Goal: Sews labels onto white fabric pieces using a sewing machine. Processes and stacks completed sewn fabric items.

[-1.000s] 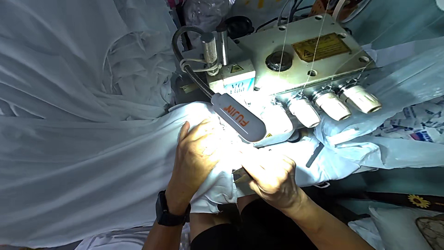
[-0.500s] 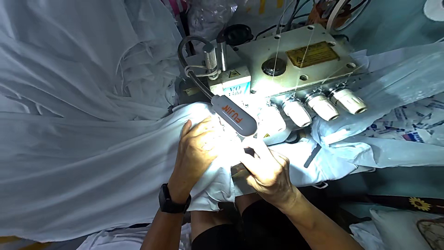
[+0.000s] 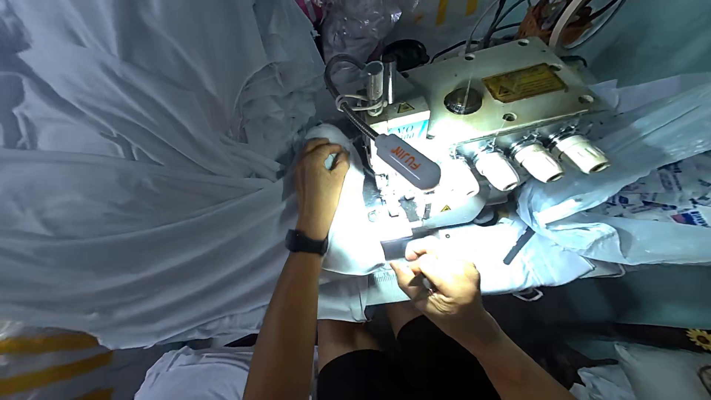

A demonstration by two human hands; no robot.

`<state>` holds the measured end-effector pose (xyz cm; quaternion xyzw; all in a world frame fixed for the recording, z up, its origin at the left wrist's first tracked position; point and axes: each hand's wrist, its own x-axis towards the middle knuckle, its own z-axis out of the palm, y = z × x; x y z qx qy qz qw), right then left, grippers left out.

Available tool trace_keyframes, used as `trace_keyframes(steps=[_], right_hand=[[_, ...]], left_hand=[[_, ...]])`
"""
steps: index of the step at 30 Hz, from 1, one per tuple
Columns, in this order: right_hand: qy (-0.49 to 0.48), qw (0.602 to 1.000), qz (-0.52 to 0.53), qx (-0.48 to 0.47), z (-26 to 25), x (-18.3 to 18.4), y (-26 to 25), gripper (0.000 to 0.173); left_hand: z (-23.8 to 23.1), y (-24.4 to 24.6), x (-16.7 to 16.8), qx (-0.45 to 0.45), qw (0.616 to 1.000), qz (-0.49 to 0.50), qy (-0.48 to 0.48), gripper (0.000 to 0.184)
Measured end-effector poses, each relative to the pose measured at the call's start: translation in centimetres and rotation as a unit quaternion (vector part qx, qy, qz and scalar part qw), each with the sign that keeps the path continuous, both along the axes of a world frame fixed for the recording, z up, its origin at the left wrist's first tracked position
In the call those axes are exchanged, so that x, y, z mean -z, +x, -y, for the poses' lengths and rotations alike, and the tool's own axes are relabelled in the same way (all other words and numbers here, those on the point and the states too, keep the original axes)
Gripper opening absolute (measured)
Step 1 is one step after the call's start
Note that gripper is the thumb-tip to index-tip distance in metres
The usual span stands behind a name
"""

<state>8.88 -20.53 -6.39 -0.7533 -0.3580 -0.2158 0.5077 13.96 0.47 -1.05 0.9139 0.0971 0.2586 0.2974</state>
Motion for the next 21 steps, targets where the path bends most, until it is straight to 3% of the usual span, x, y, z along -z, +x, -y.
trace_keyframes(steps=[7,10,12,13,16,21], right_hand=[[-0.112,0.987,-0.106,0.048,1.9,-0.8,0.1,0.051],[-0.156,0.980,-0.108,0.052,1.5,-1.8,0.2,0.062],[-0.144,0.982,-0.109,0.047,1.0,-2.2,0.2,0.051],[-0.138,0.983,-0.109,0.044,0.8,-2.4,0.3,0.043],[-0.135,0.986,-0.076,0.066,0.2,-3.2,0.8,0.028],[-0.193,0.973,-0.026,0.121,-1.7,-4.2,1.6,0.025]], left_hand=[[3.6,-8.8,1.0,-0.110,0.992,-0.044,-0.049,0.037],[1.8,-9.0,0.0,-0.064,0.994,-0.039,-0.074,0.045],[-0.5,-8.0,-0.3,-0.005,0.996,-0.052,-0.070,0.051],[-1.6,-7.4,-0.2,0.026,0.996,-0.062,-0.061,0.050],[-2.9,-6.9,-0.1,0.085,0.993,-0.068,-0.048,0.021],[-1.8,-8.4,-1.7,0.117,0.987,0.004,-0.107,0.010]])
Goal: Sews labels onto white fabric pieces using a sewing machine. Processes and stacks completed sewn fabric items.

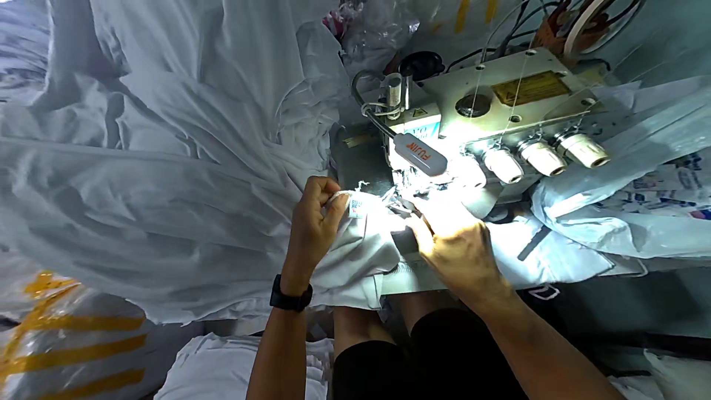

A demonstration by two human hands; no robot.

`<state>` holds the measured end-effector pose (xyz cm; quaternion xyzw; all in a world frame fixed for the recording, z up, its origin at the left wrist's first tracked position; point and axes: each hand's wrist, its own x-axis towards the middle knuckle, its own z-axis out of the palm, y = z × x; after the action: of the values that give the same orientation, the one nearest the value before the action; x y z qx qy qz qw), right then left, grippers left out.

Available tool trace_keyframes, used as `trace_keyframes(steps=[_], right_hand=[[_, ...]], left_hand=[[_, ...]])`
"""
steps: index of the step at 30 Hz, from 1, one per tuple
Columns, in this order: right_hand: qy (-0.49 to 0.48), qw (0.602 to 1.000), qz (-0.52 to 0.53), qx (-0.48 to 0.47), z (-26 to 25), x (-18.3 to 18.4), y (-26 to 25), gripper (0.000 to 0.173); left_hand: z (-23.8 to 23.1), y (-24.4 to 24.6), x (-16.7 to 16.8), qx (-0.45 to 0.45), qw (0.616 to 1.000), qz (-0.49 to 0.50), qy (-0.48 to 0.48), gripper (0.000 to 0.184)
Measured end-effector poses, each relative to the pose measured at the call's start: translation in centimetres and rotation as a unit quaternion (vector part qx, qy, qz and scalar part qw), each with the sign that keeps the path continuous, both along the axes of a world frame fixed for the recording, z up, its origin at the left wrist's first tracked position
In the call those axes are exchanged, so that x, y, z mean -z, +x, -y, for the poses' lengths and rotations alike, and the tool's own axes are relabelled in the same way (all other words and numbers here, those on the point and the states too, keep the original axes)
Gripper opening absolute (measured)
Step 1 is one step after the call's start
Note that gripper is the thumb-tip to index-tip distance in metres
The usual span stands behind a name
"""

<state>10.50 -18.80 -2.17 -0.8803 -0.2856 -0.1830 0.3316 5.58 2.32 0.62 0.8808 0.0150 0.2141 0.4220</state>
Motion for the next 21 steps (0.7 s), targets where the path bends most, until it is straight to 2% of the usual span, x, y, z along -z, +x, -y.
trace_keyframes(steps=[1,3,6,10,12,14,18,21], right_hand=[[-0.009,1.000,0.000,-0.002,-0.6,-0.2,0.1,0.025],[-0.005,1.000,0.016,-0.013,-1.7,-0.2,0.4,0.022],[0.057,0.996,0.000,-0.064,-2.4,0.0,1.1,0.016],[0.177,0.951,-0.224,-0.121,-1.1,-1.4,1.3,0.011],[0.188,0.920,-0.318,-0.132,-0.9,-1.9,1.1,0.006],[0.177,0.906,-0.358,-0.136,-1.3,-2.5,1.0,0.006],[0.181,0.904,-0.344,-0.178,-2.3,-2.9,1.0,0.011],[0.252,0.906,-0.276,-0.201,-2.5,-2.7,0.6,0.010]], left_hand=[[0.0,-0.1,-0.1,0.009,1.000,0.016,0.016,0.008],[-0.2,-0.3,-0.3,0.036,0.997,0.034,0.058,0.016],[-0.2,-0.3,-0.5,0.070,0.991,0.035,0.110,0.026],[-0.3,-0.5,-0.9,0.087,0.987,0.036,0.129,0.029],[-0.2,-0.5,-1.1,0.103,0.985,0.031,0.132,0.031],[0.3,-0.6,-1.2,0.115,0.983,0.025,0.143,0.033],[1.0,-1.3,-1.8,0.107,0.981,0.004,0.163,0.034],[0.3,-2.8,-3.6,0.041,0.981,-0.007,0.191,0.028]])
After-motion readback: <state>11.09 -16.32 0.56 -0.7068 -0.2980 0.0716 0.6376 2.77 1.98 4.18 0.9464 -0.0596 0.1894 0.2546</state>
